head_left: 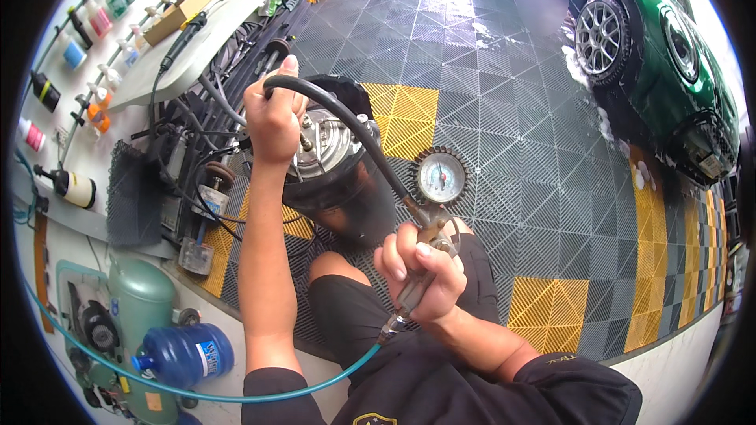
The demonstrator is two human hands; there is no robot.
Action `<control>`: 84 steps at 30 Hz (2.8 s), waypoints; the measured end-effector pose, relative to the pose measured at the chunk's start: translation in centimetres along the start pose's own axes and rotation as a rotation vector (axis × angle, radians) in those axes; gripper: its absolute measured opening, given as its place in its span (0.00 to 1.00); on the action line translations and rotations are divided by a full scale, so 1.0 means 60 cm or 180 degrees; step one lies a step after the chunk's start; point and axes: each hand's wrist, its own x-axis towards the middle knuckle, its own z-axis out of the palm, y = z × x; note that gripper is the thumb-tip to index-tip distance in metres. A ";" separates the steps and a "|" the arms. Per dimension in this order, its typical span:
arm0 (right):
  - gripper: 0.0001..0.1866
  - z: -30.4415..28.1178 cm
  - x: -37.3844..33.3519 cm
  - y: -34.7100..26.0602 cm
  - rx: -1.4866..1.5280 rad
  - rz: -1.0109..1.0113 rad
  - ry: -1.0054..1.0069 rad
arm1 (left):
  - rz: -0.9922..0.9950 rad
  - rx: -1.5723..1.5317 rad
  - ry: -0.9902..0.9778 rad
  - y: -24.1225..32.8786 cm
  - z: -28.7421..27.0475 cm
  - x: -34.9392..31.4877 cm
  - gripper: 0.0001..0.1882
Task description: The person connects a pressure gauge and hose to a sprayer handle, removes the lid from a canister, and then attaches an air line to the canister to pressurize it while monitoring the gauge.
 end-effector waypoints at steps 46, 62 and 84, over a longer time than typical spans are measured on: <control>0.15 0.040 -0.186 0.074 -0.1242 0.1013 0.1685 | 0.1283 0.3753 0.1636 0.067 -0.419 0.126 0.20; 0.12 0.053 -0.195 0.074 -0.1248 0.0942 0.1631 | -0.1997 0.3797 -0.0521 0.183 -0.431 0.124 0.16; 0.11 0.038 -0.185 0.079 -0.1269 0.1758 0.1510 | -0.3589 -0.1912 0.1555 -0.097 -0.454 -0.619 0.36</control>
